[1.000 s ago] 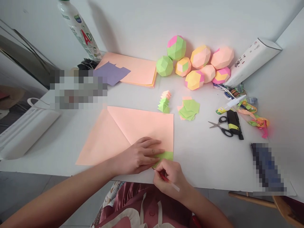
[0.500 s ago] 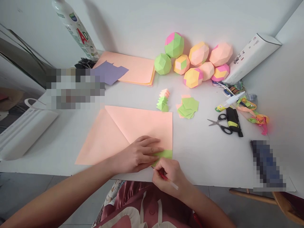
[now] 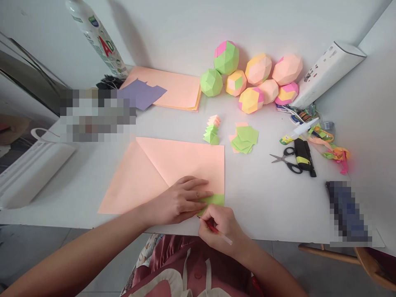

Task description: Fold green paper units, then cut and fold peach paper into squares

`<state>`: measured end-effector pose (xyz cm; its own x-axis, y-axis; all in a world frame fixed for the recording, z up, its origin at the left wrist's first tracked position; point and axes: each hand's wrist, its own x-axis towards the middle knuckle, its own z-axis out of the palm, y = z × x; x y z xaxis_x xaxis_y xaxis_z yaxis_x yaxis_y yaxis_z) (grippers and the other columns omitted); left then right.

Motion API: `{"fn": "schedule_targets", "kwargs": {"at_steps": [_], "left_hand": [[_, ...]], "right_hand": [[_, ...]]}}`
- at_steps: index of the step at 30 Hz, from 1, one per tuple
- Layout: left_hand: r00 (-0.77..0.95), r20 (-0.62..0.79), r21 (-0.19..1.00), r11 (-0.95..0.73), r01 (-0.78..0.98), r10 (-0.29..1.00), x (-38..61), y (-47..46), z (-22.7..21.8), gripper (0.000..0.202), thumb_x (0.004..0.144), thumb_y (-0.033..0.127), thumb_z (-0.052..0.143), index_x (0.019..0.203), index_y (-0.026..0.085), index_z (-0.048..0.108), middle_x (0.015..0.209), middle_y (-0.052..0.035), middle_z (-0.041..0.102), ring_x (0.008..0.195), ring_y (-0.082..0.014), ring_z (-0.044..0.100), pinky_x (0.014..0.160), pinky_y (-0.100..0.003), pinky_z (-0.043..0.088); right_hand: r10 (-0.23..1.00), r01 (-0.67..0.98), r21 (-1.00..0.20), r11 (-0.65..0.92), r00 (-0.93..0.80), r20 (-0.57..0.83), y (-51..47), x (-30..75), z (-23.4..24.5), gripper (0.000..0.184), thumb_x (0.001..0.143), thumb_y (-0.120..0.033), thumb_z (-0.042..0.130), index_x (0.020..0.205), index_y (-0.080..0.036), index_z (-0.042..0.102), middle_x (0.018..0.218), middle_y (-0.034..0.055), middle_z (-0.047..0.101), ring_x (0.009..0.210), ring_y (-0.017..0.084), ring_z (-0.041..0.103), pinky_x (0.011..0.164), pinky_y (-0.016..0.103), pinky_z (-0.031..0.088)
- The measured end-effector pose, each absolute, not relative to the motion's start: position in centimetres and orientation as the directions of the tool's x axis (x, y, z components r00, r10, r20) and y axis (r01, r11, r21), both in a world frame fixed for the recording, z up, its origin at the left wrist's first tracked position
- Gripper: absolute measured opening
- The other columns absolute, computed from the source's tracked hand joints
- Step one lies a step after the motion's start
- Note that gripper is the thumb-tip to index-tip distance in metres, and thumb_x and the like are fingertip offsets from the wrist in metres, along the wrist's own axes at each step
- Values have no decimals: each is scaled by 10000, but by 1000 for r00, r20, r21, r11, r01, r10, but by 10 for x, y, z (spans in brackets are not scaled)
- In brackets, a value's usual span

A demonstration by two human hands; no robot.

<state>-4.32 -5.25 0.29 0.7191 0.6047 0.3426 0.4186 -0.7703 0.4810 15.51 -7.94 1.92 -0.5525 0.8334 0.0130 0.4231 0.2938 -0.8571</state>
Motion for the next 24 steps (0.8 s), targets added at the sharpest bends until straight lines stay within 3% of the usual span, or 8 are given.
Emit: {"fn": "schedule_targets", "kwargs": {"at_steps": [24], "left_hand": [[724,327,498,-762,414,607,-43,-52,3,216,914,256,503,968,214,709,1253,-35,612,1247,-295,436,1004,-449,308]], "right_hand": [[836,437,-850,296,-548,9,-78,154,24,162,735,-109,474,604,-198,438,552,-33,517,469,80,421,467,196,351]]}}
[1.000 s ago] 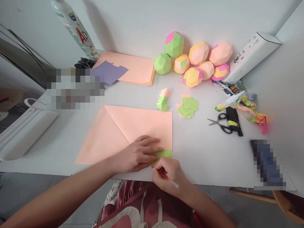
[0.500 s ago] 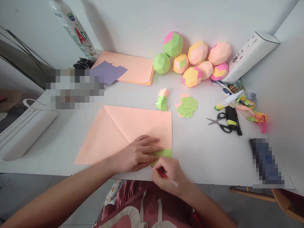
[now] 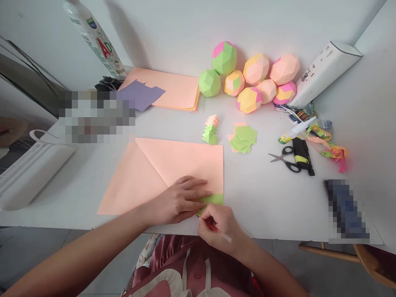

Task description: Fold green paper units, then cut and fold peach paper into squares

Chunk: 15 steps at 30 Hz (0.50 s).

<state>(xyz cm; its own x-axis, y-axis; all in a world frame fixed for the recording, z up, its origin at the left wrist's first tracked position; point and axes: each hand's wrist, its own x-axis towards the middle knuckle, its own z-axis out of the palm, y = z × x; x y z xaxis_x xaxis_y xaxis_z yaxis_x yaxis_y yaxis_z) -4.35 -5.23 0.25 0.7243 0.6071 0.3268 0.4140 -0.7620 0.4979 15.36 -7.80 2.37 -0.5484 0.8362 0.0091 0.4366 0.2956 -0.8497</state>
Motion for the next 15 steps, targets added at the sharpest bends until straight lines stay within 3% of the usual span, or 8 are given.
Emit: {"fn": "schedule_targets", "kwargs": {"at_steps": [11,15], "left_hand": [[720,324,518,-752,408,613,-43,-53,5,211,912,250,505,984,215,700,1249,-40,615,1254,-295,431,1009,-442,302],[728,282,565,-722,401,625,-44,-52,9,213,909,241,505,1010,221,691,1257,-39,610,1257,-295,425,1018,-453,304]], "right_hand": [[837,423,-868,260,-547,-16,-78,155,22,153,728,-115,497,603,-193,457,551,-35,516,473,83,432,465,200,347],[867,276,-954,120,-498,-35,-78,161,17,144,791,-150,517,658,-191,476,594,-34,537,456,76,457,442,194,372]]}}
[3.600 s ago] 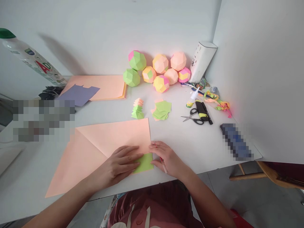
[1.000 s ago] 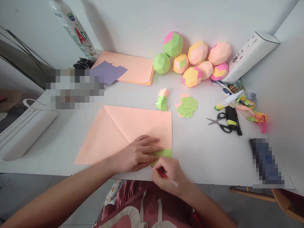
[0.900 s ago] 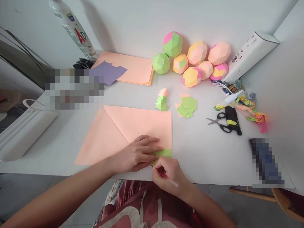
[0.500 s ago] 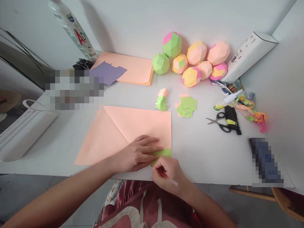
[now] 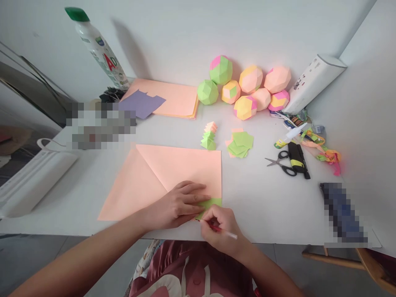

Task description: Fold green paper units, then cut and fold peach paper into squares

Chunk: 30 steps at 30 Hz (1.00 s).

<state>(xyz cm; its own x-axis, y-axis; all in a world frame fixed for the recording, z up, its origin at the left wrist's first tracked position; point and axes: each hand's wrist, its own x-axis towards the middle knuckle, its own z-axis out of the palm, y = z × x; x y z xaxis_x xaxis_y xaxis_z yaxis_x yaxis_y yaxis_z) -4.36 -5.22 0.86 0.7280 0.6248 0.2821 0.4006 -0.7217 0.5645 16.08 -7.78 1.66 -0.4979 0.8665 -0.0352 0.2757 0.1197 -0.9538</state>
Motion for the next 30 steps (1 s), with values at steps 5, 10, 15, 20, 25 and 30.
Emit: {"fn": "schedule_targets", "kwargs": {"at_steps": [5,10,15,20,25,30], "left_hand": [[633,315,773,-579,261,707,-47,-49,8,258,907,173,476,1063,231,674,1216,-75,631,1203,-248,501,995,-440,386],[334,139,990,-135,-34,932,-50,-45,7,201,876,310,558,964,213,710,1128,-98,660,1057,-227,608,898,-388,499],[62,-217,855,220,-470,974,-52,-36,5,163,737,265,709,810,120,724,878,-110,698,817,-199,645,791,-337,539],[-66,-237,738,135,-661,969,-61,-31,18,158,641,243,747,728,119,703,727,-63,667,700,-150,618,694,-273,537],[-321,-108,867,-69,-494,941,-77,-66,37,153,753,320,654,710,175,679,718,-21,637,683,-157,589,679,-292,539],[-243,405,837,-250,487,882,-83,-122,7,186,844,261,545,977,247,674,1000,-57,678,943,-246,634,747,-317,549]], "right_hand": [[906,169,-942,289,-366,213,-74,176,13,111,915,-208,459,902,-204,569,887,56,648,676,136,634,566,248,524],[647,422,-553,718,-699,306,-77,185,22,310,907,-125,441,1159,-229,589,1186,88,641,1217,232,509,1059,464,371],[703,585,-402,704,-654,280,-81,224,10,316,872,-149,507,1153,-249,611,1257,63,603,1221,254,509,1048,468,410],[856,789,-414,454,-257,450,-72,274,-15,315,907,-269,474,1189,-191,590,1268,118,584,1206,279,521,971,462,490],[827,778,-425,462,-205,523,-70,273,-20,299,915,-272,444,1138,-185,622,1255,115,596,1223,282,502,942,413,521],[799,787,-395,474,-195,569,-69,271,-22,267,911,-272,451,1091,-195,632,1221,113,619,1199,289,526,911,412,545]]}}
